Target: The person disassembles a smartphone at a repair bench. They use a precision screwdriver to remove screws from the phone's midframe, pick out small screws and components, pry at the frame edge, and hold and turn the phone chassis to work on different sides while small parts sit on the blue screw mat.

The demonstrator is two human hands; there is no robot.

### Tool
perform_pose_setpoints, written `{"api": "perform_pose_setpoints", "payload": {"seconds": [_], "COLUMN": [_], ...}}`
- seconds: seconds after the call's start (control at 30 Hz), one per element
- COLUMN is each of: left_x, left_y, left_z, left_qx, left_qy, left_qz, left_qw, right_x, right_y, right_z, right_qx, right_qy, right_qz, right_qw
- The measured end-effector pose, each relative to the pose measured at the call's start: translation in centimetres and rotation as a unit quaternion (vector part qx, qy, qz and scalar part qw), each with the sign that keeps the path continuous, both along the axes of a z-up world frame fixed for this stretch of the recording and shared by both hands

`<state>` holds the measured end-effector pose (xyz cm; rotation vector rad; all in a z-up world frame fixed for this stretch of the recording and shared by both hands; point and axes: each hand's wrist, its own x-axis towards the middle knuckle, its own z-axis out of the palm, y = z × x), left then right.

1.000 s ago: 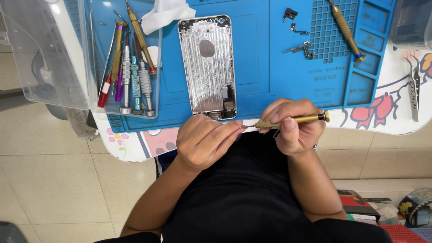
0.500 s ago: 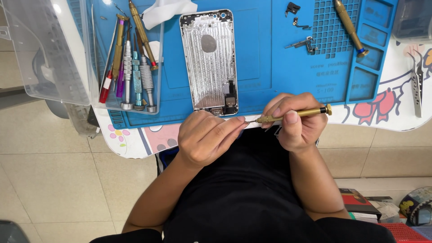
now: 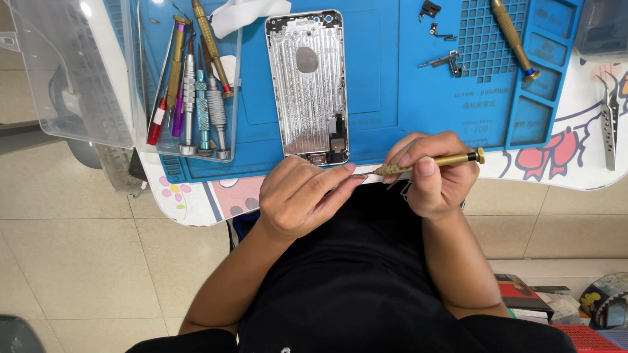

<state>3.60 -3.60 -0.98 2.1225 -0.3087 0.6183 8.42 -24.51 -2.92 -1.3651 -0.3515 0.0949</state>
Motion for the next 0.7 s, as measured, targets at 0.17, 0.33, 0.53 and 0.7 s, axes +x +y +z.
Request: {"api": "perform_pose_setpoints", "payload": {"seconds": [0.17,0.33,0.53,0.7], "left_x": [0.0,-0.4,-2.4,-3.9], "left_y": [0.1,0.6,2.6,3.8], "left_z": [0.3,0.4,1.4,0.1], "left_qx": [0.004,-0.025,0.079,0.171], "left_qy": [0.002,-0.015,-0.028,-0.003], "left_qz": [0.003,-0.014,-0.007,0.052], "left_qw": [1.000,0.999,0.996,0.984], "right_x": [-0.1,0.0,0.2,-0.2], "right_y": [0.1,-0.1,0.2,0.6], "right_z": [0.0,-0.1,0.4,0.3], "right_qx": [0.004,0.001,-0.011,-0.105], "right_qy": [0.002,-0.004,-0.018,-0.024], "right_qz": [-0.003,-0.004,-0.008,0.000], "right_qw": [1.000,1.000,1.000,0.994]}}
